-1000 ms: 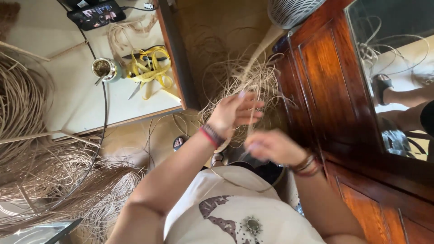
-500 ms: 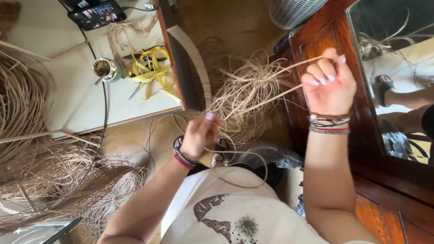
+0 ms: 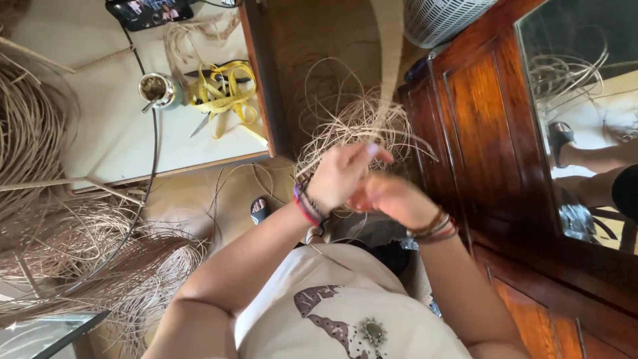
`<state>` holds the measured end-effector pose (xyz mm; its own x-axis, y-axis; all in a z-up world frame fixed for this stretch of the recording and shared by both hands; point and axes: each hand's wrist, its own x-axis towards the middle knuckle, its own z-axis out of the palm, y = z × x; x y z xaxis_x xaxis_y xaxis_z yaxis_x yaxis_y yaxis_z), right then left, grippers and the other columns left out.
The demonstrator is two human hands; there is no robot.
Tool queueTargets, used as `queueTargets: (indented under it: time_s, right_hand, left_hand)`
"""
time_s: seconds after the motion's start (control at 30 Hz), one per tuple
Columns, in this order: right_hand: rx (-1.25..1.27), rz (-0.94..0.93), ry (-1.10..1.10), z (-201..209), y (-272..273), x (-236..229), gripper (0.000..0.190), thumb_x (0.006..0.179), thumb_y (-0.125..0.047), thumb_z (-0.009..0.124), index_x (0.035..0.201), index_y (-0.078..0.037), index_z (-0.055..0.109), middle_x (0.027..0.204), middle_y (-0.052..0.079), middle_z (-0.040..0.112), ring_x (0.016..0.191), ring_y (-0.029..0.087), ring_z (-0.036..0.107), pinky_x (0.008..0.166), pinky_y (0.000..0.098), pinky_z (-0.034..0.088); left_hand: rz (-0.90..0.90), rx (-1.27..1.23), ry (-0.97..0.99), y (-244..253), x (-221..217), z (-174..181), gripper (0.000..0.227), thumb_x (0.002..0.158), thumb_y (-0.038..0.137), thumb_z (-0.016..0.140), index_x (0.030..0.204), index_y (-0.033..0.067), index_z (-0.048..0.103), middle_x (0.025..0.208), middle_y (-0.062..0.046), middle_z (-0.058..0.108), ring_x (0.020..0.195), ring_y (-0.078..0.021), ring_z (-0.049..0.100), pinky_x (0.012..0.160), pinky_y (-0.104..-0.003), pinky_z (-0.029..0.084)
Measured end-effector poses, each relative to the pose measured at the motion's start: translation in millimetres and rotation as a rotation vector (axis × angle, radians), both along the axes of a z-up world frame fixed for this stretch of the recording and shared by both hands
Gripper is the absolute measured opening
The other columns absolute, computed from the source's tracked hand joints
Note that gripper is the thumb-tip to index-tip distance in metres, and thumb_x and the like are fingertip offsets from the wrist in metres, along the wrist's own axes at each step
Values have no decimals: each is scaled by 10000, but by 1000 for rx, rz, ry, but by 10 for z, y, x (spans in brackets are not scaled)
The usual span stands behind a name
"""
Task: Selecting, measuring, and organizing long strands of natural fiber from a large bundle for craft work.
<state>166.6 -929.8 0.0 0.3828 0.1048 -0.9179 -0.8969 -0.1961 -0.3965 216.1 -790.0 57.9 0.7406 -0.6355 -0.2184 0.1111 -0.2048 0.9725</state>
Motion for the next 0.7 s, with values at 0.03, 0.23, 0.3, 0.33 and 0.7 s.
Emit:
queueTargets:
  time_s: [0.03, 0.23, 0.3, 0.33, 0.7]
  right_hand:
    - [1, -1, 2, 84, -160, -16, 72, 947, -8, 651, 973, 57, 666, 857, 98, 685, 688, 121, 598, 600, 194, 499]
    - [835, -984, -791, -50, -1003, 142, 442, 957, -252, 622, 1284, 45, 633, 951, 102, 664, 936, 186, 645, 944, 359, 558]
    - [562, -705, -1232, 187, -977, 81, 309, 1130, -262, 344, 1027, -41, 533, 572, 15, 329, 573, 222, 456, 623, 313, 388]
    - [561, -706, -1231, 279, -852, 38, 309, 1130, -262, 344, 1027, -41, 533, 572, 15, 329, 573, 222, 456, 623, 313, 388]
    - [458, -461, -519, 171, -144, -371, 69, 813, -97, 660, 786, -68, 603, 735, 39, 666, 740, 174, 613, 708, 271, 446]
  left_hand:
    - [-1, 1, 2, 65, -72, -8, 420, 1113, 253, 384, 1171, -17, 700, 543, -38, 578, 405, -111, 551, 383, -179, 459]
    - [26, 194, -60, 450, -356, -292, 383, 1085, 309, 457, 1097, 91, 772, 715, -125, 747, 633, -236, 708, 738, -345, 586]
    - [204, 213, 58, 508, -433, -592, 366, 1088, 348, 478, 1058, 154, 787, 562, 7, 642, 575, -169, 613, 692, -320, 556]
    - [203, 213, 59, 441, -375, -540, 366, 1088, 348, 478, 1058, 154, 787, 562, 7, 642, 575, -169, 613, 692, -320, 556]
    - [108, 244, 71, -73, -107, 220, 442, 1052, 415, 437, 963, 85, 719, 736, -149, 724, 886, -407, 725, 849, -505, 555]
